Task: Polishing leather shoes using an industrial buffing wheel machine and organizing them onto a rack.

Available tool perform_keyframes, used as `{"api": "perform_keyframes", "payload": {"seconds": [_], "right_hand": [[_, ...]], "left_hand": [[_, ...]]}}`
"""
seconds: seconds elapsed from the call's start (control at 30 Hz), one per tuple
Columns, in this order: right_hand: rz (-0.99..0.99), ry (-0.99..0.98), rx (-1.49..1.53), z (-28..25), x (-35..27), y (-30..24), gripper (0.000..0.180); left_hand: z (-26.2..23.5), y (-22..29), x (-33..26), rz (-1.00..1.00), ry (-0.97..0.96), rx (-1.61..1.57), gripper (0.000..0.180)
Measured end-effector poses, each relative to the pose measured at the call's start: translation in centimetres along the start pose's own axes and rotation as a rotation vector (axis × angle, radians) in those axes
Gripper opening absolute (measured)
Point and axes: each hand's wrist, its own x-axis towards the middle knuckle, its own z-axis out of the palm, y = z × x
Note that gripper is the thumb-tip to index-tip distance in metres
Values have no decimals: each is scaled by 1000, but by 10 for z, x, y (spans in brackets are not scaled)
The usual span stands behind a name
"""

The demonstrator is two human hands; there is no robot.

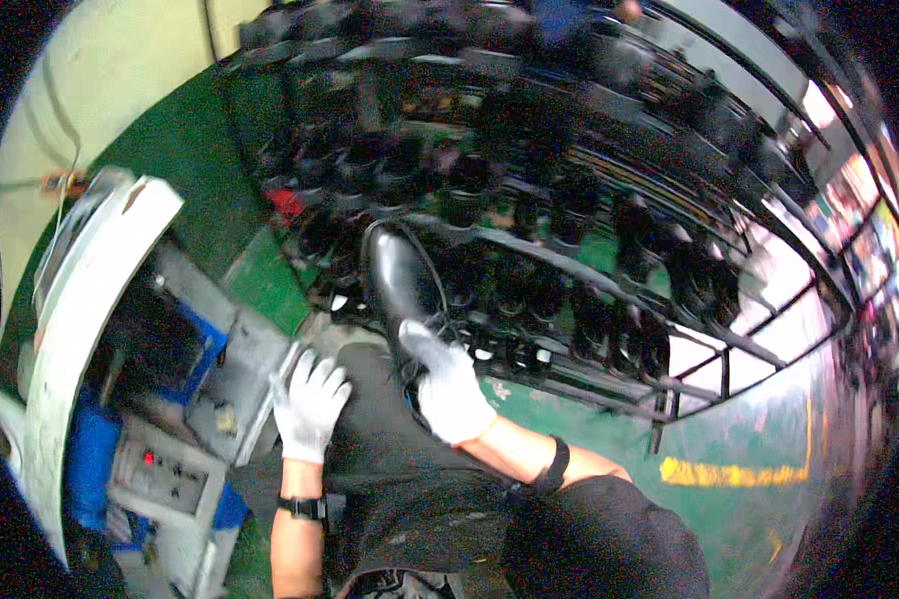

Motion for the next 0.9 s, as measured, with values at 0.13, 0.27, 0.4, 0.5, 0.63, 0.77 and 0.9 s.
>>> {"api": "perform_keyframes", "payload": {"seconds": [0.13, 0.27, 0.4, 0.5, 0.63, 0.77, 0.9], "right_hand": [[259, 284, 802, -54, 55, -35, 18], [-45, 263, 776, -112, 143, -38, 20], [112, -165, 881, -204, 229, -33, 14], [234, 133, 519, -158, 214, -55, 23], [-373, 334, -932, -211, 202, -66, 41], [-340, 244, -1697, -258, 174, -52, 43], [-375, 290, -1579, -220, 121, -75, 39]], "left_hand": [[10, -3, -11, 28, 107, 80, 69], [22, -8, -15, 32, 119, 114, 67], [30, -28, -8, 9, 115, 128, 64], [21, -5, -22, 68, 173, 160, 62], [10, -14, -23, 73, 263, 134, 58], [8, -21, -22, 37, 247, 141, 55], [8, -20, -23, 22, 276, 148, 52]]}}
